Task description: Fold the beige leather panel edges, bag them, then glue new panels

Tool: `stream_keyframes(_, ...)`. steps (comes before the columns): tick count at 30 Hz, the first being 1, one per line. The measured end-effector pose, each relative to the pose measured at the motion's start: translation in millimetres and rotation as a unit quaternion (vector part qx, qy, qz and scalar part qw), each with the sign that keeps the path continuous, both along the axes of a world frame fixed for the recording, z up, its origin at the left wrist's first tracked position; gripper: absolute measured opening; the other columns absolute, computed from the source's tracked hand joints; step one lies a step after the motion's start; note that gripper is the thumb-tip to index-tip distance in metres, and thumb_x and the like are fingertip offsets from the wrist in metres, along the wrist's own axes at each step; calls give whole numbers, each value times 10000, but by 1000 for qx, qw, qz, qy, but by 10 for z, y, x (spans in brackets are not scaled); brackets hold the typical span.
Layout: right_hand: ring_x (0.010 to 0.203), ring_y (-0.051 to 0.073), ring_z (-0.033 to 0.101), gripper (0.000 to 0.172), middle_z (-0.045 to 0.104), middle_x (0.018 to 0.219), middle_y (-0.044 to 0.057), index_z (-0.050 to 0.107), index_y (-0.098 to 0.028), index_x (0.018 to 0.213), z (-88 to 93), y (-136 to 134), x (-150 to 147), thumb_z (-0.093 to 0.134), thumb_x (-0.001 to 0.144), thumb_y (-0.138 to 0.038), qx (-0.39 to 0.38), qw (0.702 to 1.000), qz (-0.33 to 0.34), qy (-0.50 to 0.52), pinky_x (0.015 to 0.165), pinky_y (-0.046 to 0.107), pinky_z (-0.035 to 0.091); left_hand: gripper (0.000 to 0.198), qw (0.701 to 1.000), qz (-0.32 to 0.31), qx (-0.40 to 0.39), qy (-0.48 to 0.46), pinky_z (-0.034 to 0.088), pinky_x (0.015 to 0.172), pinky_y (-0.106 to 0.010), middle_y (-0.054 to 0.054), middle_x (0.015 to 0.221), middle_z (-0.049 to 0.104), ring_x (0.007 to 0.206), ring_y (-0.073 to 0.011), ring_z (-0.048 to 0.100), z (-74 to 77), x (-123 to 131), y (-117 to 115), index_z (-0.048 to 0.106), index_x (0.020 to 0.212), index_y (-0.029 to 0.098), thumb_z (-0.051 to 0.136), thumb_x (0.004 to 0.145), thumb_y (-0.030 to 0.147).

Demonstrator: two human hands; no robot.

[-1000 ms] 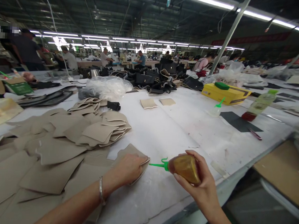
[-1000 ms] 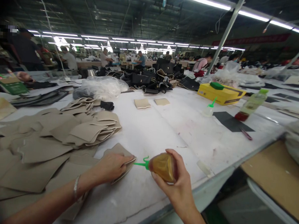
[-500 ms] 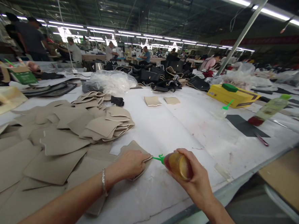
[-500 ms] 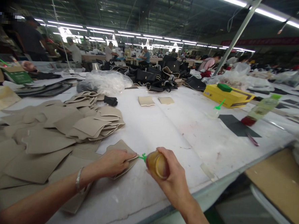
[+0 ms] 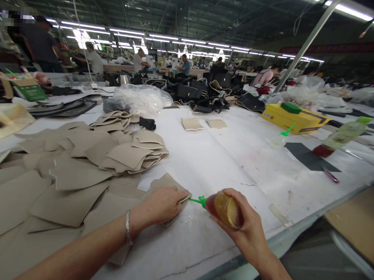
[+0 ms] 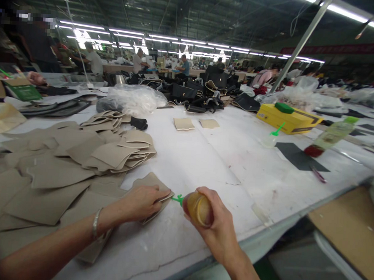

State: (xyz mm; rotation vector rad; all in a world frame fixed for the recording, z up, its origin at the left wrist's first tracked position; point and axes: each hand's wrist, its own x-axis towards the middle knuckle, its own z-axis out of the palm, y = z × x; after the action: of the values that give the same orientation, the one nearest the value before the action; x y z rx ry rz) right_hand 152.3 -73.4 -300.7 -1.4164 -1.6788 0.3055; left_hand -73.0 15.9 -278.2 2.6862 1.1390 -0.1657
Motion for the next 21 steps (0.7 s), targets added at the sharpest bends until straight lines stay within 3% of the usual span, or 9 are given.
stream_keyframes(7, 1061, 253, 588, 520, 598, 1157, 36, 492, -301, 1211, -54, -4, 34, 746, 770, -410, 9, 999, -32, 31, 895, 349, 479, 473, 999, -18, -27, -22, 459, 705, -304, -63, 976, 657, 835, -228, 652, -54, -50, 11, 484, 1330, 300, 376, 873, 244)
stream_keyframes(13, 1008, 238, 600, 540, 602, 1120, 27, 503, -294, 1189, -79, -54, 6, 768, 738, -427, -31, 997, -20, 68, 877, 341, 481, 427, 998, -34, -33, -33, 464, 704, -308, -60, 934, 630, 807, -228, 645, -63, -85, 15, 483, 1323, 293, 338, 922, 320)
stream_keyframes(18, 1052, 255, 579, 545, 587, 1157, 41, 511, -282, 1186, -96, -41, -7, 764, 731, -444, -20, 995, -53, 88, 904, 358, 463, 485, 998, -33, -39, -28, 471, 735, -312, -67, 987, 620, 839, -224, 643, -78, -96, 12, 425, 1378, 296, 343, 901, 266)
stream_keyframes(21, 1032, 243, 584, 548, 589, 1141, 35, 507, -281, 1188, -113, -94, -39, 766, 730, -435, -41, 994, -33, 96, 891, 343, 469, 508, 998, -32, -48, -24, 475, 740, -314, -65, 986, 614, 827, -218, 636, -51, -96, 4, 412, 1384, 291, 348, 883, 236)
